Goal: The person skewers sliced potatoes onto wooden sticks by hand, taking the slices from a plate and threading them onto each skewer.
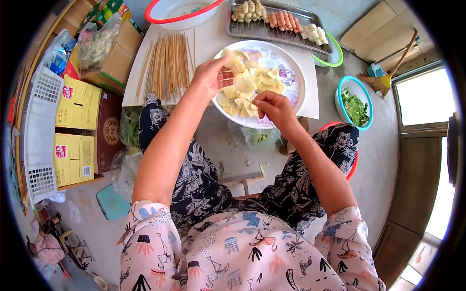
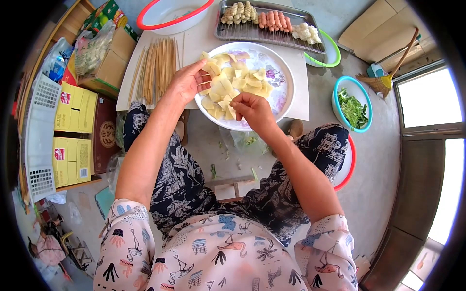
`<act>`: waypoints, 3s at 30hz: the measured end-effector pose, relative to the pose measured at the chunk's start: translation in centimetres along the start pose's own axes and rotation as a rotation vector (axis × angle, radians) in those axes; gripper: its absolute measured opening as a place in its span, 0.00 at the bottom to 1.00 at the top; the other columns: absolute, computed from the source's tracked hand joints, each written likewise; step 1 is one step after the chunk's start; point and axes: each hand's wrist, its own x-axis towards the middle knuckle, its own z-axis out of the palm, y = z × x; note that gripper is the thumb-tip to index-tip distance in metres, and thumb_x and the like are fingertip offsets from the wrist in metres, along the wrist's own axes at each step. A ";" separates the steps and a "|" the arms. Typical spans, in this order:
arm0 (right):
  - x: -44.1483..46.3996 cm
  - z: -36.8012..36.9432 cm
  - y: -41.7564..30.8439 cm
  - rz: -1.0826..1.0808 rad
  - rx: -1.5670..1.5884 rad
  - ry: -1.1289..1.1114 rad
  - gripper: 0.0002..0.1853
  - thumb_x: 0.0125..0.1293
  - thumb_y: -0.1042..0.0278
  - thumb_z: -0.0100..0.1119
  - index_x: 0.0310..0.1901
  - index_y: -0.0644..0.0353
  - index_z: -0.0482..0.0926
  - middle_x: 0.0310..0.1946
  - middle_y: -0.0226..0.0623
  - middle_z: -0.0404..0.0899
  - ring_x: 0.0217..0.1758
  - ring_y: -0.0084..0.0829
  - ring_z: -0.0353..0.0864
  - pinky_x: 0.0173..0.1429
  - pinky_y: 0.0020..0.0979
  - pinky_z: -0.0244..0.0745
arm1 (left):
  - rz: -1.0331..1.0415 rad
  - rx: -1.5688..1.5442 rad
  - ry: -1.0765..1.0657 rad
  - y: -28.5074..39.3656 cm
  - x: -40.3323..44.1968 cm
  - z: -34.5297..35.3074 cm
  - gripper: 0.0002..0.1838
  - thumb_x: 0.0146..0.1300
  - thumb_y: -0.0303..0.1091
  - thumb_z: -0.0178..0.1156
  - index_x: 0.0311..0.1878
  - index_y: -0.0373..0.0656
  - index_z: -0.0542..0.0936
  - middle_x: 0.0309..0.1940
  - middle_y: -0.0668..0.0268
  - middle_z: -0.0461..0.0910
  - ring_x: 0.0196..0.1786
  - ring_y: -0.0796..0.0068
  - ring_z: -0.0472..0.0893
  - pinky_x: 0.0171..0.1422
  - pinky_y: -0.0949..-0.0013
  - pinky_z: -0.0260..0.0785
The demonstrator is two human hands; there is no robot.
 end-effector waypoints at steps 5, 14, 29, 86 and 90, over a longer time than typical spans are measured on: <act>-0.2 0.6 -0.8 -0.067 -0.045 0.067 0.04 0.63 0.76 0.53 0.33 0.67 0.76 0.18 0.26 0.72 0.22 0.17 0.70 0.29 0.20 0.65 | 0.000 0.001 -0.001 0.0 0.1 -0.1 0.16 0.59 0.41 0.62 0.45 0.42 0.75 0.37 0.61 0.79 0.37 0.70 0.80 0.39 0.67 0.74; -0.1 0.7 -1.0 -0.073 -0.107 0.066 0.04 0.63 0.76 0.53 0.33 0.66 0.76 0.20 0.28 0.73 0.22 0.16 0.69 0.29 0.21 0.64 | 0.013 0.010 0.013 0.2 -0.2 -0.1 0.16 0.59 0.41 0.62 0.45 0.42 0.75 0.37 0.61 0.79 0.36 0.70 0.79 0.39 0.67 0.74; 1.2 0.9 -0.3 -0.214 -0.223 0.149 0.04 0.63 0.73 0.55 0.35 0.65 0.77 0.17 0.27 0.72 0.22 0.15 0.69 0.27 0.20 0.62 | 0.183 0.002 -0.078 0.5 -0.8 0.3 0.12 0.60 0.37 0.61 0.44 0.43 0.75 0.38 0.67 0.79 0.39 0.75 0.78 0.42 0.70 0.73; -21.0 -20.9 22.6 0.505 -0.193 1.067 0.08 0.57 0.73 0.54 0.39 0.63 0.77 0.21 0.37 0.80 0.16 0.23 0.73 0.20 0.25 0.66 | 0.083 0.059 0.065 9.8 -3.2 -16.4 0.16 0.67 0.37 0.52 0.56 0.42 0.73 0.43 0.69 0.79 0.44 0.78 0.77 0.51 0.74 0.70; -20.5 -21.7 22.8 0.577 -0.179 1.105 0.09 0.54 0.73 0.55 0.37 0.65 0.79 0.21 0.40 0.81 0.20 0.26 0.79 0.25 0.28 0.73 | 0.071 0.073 0.055 9.6 -3.3 -16.4 0.17 0.67 0.37 0.52 0.57 0.43 0.72 0.44 0.69 0.78 0.44 0.78 0.77 0.51 0.74 0.70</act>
